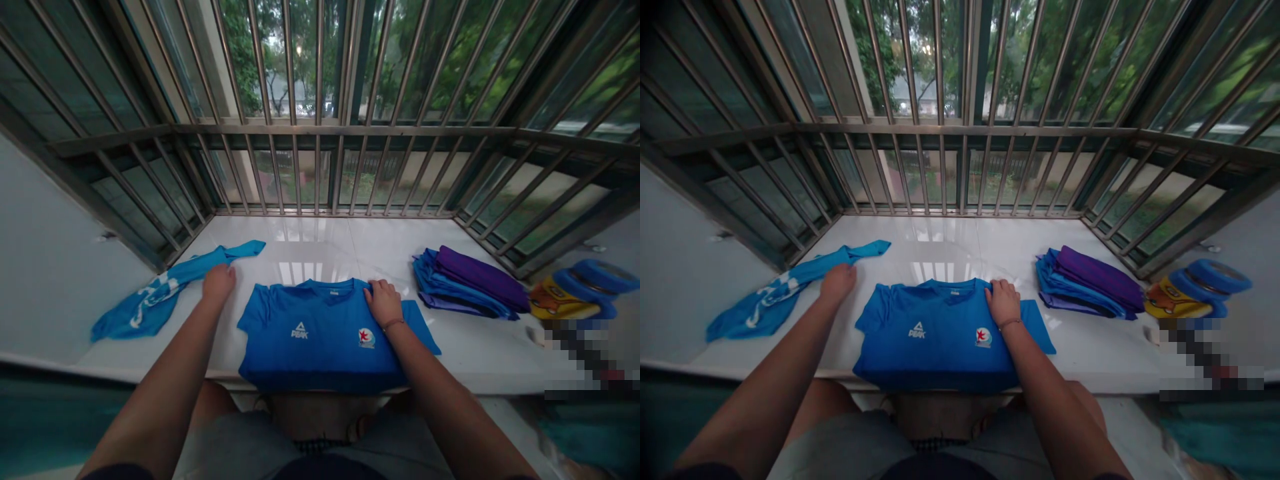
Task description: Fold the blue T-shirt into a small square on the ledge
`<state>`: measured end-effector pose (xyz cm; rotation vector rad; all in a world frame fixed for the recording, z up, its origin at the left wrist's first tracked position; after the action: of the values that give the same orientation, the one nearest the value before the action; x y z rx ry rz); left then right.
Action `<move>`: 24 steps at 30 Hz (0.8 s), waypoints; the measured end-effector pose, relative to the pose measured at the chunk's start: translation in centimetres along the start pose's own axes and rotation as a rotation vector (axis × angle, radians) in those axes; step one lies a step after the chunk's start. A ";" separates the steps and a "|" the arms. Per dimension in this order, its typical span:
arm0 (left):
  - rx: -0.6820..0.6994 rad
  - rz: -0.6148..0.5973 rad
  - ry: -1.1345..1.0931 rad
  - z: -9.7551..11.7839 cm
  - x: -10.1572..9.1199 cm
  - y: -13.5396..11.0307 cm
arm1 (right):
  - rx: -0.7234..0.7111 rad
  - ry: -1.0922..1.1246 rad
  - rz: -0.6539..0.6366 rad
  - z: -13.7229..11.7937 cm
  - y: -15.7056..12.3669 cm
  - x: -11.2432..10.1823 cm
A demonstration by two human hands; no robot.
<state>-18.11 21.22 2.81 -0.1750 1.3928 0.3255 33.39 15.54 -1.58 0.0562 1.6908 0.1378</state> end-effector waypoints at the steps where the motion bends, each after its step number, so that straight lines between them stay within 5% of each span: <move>1: 0.056 -0.018 -0.016 1.4 0.6 -0.6 | -0.001 0.003 -0.010 -0.1 0.1 0.0; 6: 0.409 -0.224 -0.125 10.4 4.5 -5.4 | -0.019 0.016 -0.046 -0.5 0.2 -0.4; 10: 0.453 -0.359 -0.137 13.2 4.6 -7.3 | -0.044 0.044 -0.055 -0.1 -0.8 -1.3; 13: 0.494 -0.357 -0.171 12.7 2.1 -7.6 | -0.132 0.118 -0.123 0.9 -2.7 -2.1; 18: 0.655 -0.266 -0.472 9.5 -5.0 -10.4 | -0.381 0.415 -0.236 3.0 -7.0 -4.2; 21: 0.789 -0.140 -0.559 7.2 -8.6 -14.1 | -0.405 0.472 -0.090 4.3 -9.8 -6.9; 24: 0.849 -0.051 -0.511 5.0 -9.6 -17.9 | -0.359 0.477 0.115 5.0 -12.9 -9.8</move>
<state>-8.96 4.68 11.89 0.5392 0.9159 -0.2681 40.09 1.89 5.88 -0.1603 2.1111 0.5761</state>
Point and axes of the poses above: each hand's wrist, its own y-axis towards the middle knuckle, its own x-axis out of the palm, z = x × y, the point moved 4 cm from there along y, towards the middle knuckle, and after that the axes turned 8 degrees about -x, right-handed, at the moved point
